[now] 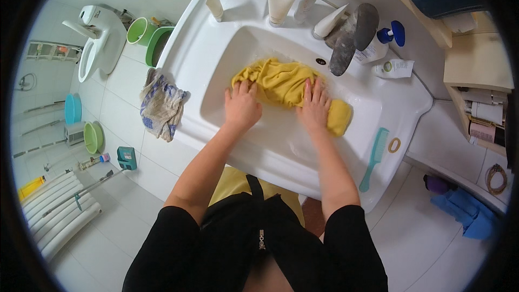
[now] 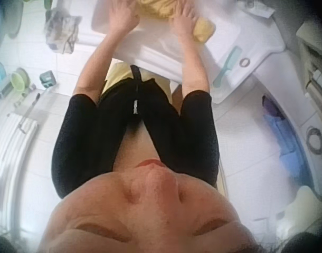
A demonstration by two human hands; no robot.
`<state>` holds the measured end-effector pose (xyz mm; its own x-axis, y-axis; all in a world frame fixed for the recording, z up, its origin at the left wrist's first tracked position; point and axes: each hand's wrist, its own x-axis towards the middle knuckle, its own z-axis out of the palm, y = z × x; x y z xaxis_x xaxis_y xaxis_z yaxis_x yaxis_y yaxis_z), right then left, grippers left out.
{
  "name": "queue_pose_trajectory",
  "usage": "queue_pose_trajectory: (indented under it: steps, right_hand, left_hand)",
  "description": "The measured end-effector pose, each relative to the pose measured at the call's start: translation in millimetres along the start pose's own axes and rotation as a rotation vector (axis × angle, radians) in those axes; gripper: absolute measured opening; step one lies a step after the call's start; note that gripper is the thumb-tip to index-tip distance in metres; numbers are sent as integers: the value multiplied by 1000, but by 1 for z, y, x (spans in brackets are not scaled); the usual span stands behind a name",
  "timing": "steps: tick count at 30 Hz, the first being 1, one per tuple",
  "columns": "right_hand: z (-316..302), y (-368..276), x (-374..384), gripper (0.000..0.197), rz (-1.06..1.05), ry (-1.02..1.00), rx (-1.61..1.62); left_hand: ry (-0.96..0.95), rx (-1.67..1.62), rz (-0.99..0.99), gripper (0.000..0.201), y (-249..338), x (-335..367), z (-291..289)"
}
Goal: The person fills a bathroom sink with water and soap, retrieves a packet of soap powder, and then scrubs and wrings out a yellow cloth item by hand in the basin.
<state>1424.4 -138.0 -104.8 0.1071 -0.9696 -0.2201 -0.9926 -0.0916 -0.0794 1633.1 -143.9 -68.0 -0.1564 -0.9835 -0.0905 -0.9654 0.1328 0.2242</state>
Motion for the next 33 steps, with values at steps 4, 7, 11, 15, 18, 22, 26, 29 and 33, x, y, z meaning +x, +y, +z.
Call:
queue_pose_trajectory:
  steps: [4, 7, 11, 15, 18, 22, 26, 29, 33]
  right_hand:
    - [16, -21, -17, 94, -53, -59, 73]
    - [2, 22, -19, 98, -222, -47, -14]
    - [-45, -11, -11, 85, 249, -512, 161]
    - [-125, -9, -27, 39, -456, -39, -170]
    - [-188, -18, -47, 39, -620, 261, -233]
    - [-218, -32, -70, 34, -708, 438, -172]
    - [-218, -40, -86, 34, -731, 495, -5]
    - [-202, -45, -96, 40, -460, 393, 545]
    - [-169, -40, -109, 47, -60, 404, 1215]
  left_hand:
    - [-282, -691, -278, 59, 12, -6, -4]
    - [-407, -1102, -490, 64, 12, -8, -10]
    - [-633, -1539, -775, 74, 10, -7, -15]
    - [-767, -1815, -928, 82, 32, -6, -37]
    - [-989, -2166, -920, 84, 27, -5, -24]
    - [-923, -2635, -724, 88, 38, -10, -11]
    - [-681, -2875, -356, 87, 62, -12, -18]
    - [-732, -2976, -255, 81, 70, -11, -22]
    - [-579, -2984, -543, 62, 87, -14, -34]
